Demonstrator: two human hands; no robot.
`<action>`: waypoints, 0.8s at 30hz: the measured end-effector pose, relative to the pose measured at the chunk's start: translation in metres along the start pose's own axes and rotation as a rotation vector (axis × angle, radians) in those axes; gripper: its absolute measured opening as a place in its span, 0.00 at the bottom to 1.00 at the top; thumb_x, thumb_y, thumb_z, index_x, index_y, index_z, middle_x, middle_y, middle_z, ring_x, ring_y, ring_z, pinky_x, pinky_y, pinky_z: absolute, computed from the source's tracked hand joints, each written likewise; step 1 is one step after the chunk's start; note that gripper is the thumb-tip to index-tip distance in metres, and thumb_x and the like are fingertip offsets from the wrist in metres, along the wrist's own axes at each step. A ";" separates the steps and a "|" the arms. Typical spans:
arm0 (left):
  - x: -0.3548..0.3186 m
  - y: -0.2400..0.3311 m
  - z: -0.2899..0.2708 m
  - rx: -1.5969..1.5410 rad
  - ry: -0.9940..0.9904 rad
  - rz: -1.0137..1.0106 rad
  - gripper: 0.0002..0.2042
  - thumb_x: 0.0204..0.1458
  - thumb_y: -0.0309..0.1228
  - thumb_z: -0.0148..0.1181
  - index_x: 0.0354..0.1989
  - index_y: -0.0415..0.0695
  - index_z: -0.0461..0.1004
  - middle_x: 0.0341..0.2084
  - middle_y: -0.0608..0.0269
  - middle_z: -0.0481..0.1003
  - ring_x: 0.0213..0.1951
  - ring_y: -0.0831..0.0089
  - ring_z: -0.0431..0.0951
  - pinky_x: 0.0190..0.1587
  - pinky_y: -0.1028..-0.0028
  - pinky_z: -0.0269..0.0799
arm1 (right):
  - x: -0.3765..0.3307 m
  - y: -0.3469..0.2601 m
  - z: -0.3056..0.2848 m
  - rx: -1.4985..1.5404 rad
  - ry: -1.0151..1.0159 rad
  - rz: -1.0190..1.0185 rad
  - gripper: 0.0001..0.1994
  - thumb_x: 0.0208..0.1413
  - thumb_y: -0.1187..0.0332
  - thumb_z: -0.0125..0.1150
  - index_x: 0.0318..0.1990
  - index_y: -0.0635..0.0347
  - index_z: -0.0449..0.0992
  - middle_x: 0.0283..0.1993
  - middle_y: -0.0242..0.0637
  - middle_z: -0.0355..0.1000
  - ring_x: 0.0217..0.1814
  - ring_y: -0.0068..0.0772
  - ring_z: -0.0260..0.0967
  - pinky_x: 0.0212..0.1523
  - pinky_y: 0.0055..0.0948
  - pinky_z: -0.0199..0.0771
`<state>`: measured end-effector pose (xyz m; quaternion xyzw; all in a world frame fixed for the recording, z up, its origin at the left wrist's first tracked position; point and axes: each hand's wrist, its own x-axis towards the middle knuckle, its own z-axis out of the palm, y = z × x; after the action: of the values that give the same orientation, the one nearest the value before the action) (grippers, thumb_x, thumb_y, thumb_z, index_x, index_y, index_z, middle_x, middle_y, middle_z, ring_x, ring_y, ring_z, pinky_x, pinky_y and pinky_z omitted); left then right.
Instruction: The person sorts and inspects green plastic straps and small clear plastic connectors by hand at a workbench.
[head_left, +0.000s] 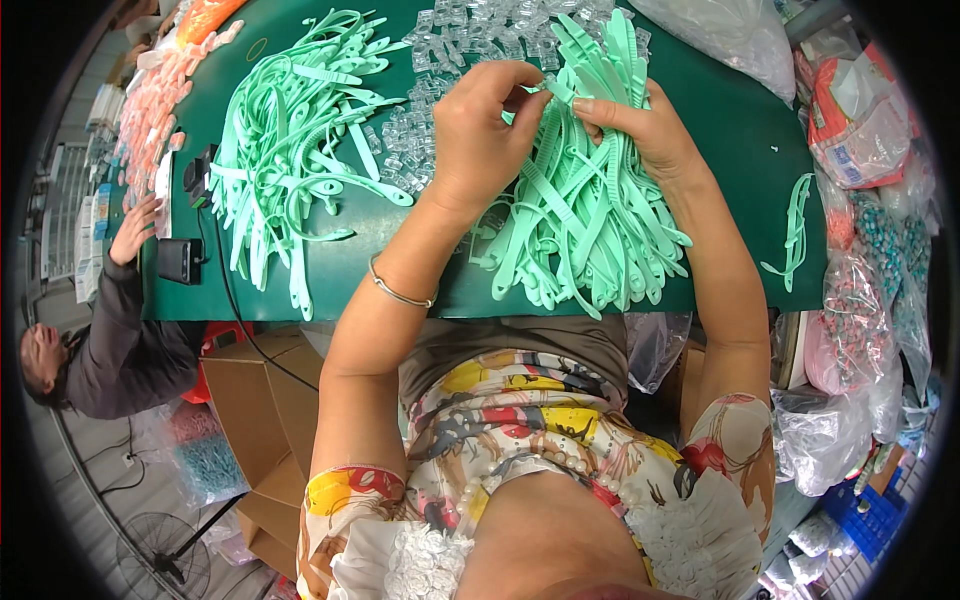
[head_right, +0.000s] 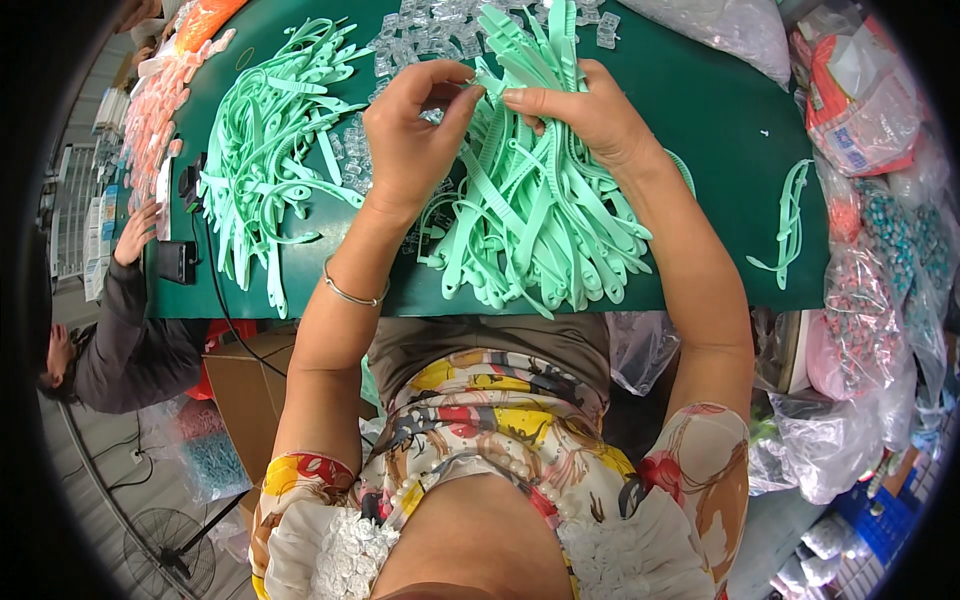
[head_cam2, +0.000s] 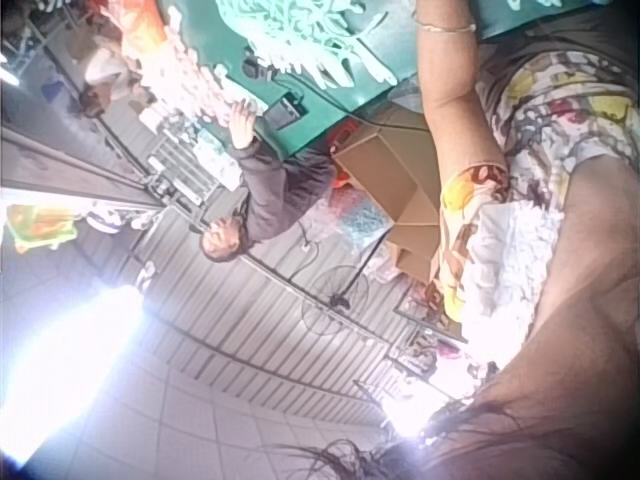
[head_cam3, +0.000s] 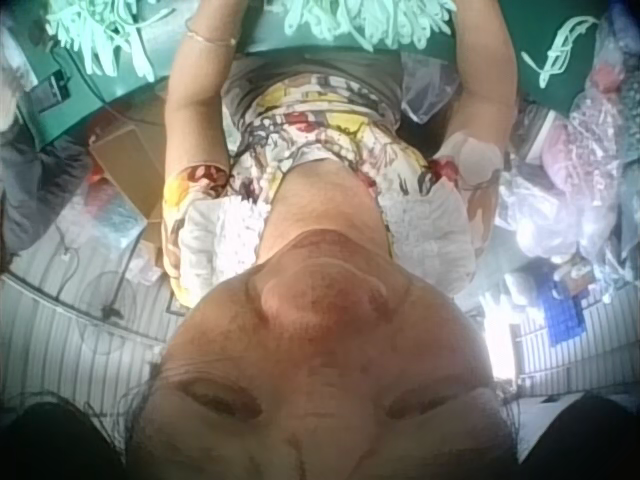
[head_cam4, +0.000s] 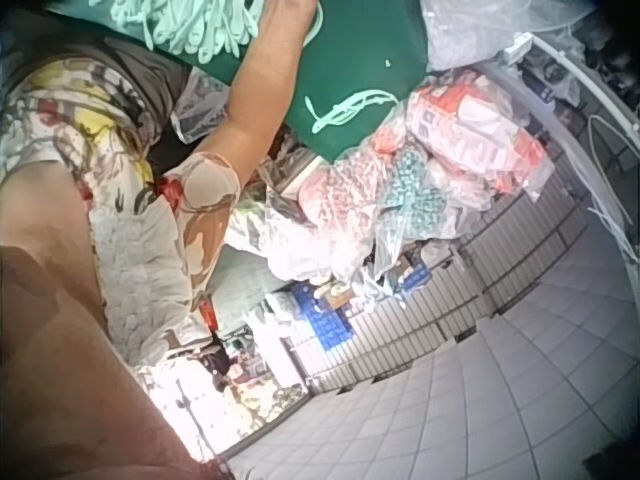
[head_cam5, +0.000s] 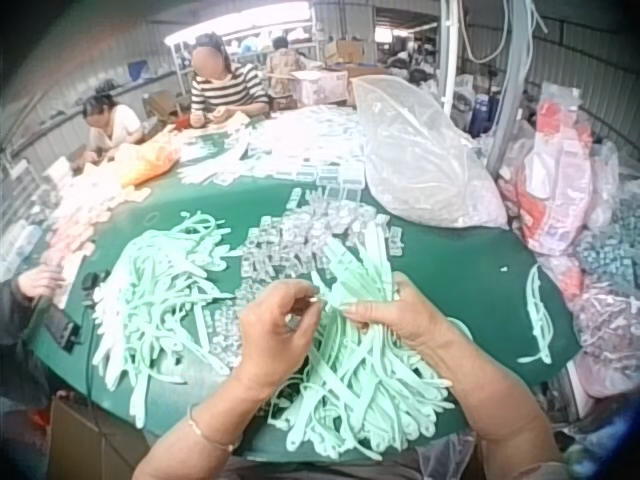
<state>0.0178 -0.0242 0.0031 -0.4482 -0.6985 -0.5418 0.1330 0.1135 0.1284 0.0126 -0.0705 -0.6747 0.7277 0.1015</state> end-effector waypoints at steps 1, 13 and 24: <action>0.000 0.000 0.000 0.001 0.000 0.000 0.08 0.41 0.20 0.64 0.31 0.39 0.73 0.25 0.63 0.75 0.25 0.78 0.77 0.29 0.81 0.72 | 0.000 0.000 0.000 0.011 -0.005 -0.001 0.09 0.43 0.66 0.64 0.26 0.63 0.73 0.22 0.30 0.67 0.23 0.20 0.61 0.28 0.21 0.60; 0.007 0.000 -0.010 -0.778 -0.219 -0.682 0.11 0.52 0.35 0.56 0.33 0.38 0.71 0.26 0.65 0.72 0.25 0.80 0.71 0.31 0.80 0.68 | 0.000 0.001 0.001 0.014 0.014 0.007 0.10 0.43 0.65 0.64 0.27 0.62 0.73 0.22 0.30 0.67 0.24 0.20 0.62 0.29 0.21 0.61; 0.011 -0.013 -0.013 -0.437 -0.375 -0.603 0.08 0.47 0.31 0.57 0.23 0.40 0.70 0.15 0.74 0.64 0.19 0.85 0.61 0.21 0.82 0.54 | -0.004 0.001 0.004 -0.076 0.094 0.027 0.14 0.44 0.63 0.65 0.35 0.63 0.75 0.30 0.31 0.72 0.31 0.20 0.67 0.35 0.21 0.66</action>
<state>-0.0018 -0.0305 0.0072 -0.3323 -0.6791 -0.6011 -0.2591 0.1162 0.1230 0.0115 -0.1174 -0.6953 0.6987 0.1206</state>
